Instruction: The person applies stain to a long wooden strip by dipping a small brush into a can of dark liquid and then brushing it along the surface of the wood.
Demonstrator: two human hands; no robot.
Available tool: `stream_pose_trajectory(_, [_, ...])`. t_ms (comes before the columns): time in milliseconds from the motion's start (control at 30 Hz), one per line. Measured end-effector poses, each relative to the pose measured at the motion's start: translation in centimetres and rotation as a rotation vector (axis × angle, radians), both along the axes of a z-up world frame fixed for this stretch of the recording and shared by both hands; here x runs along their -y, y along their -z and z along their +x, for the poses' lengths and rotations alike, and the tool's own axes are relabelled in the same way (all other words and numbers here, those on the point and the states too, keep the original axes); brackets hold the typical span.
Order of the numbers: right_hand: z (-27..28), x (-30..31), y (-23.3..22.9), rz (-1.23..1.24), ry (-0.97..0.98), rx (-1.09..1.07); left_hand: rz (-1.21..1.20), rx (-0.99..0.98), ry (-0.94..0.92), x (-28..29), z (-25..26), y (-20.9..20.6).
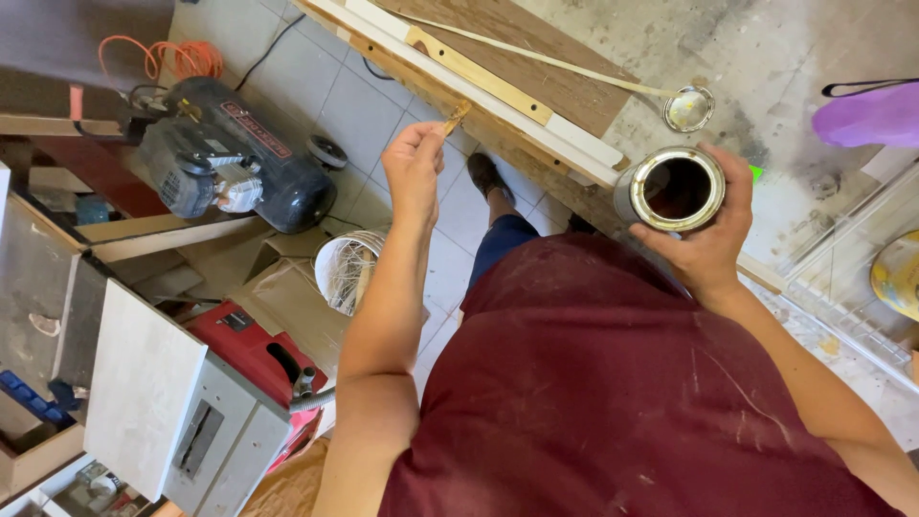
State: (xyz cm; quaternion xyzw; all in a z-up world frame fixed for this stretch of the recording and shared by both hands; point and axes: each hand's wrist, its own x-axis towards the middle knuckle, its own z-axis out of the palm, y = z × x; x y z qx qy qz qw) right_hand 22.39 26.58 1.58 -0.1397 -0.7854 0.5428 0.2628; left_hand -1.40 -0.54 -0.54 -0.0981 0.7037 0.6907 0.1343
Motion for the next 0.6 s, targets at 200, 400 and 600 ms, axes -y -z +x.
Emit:
stream_pose_trajectory(200, [-0.3,0.0,-0.2,0.011,0.01,-0.008,-0.15,0.074,0.071,-2.4,1.7,-0.1])
stream_pose_trajectory(400, [-0.1,0.0,-0.3,0.032,0.007,-0.006,-0.163,0.088,0.237,-1.5,1.6,0.1])
stream_pose_trajectory(600, [0.0,0.1,-0.3,0.039,0.001,0.011,-0.18,0.055,0.111,-1.2,1.2,0.7])
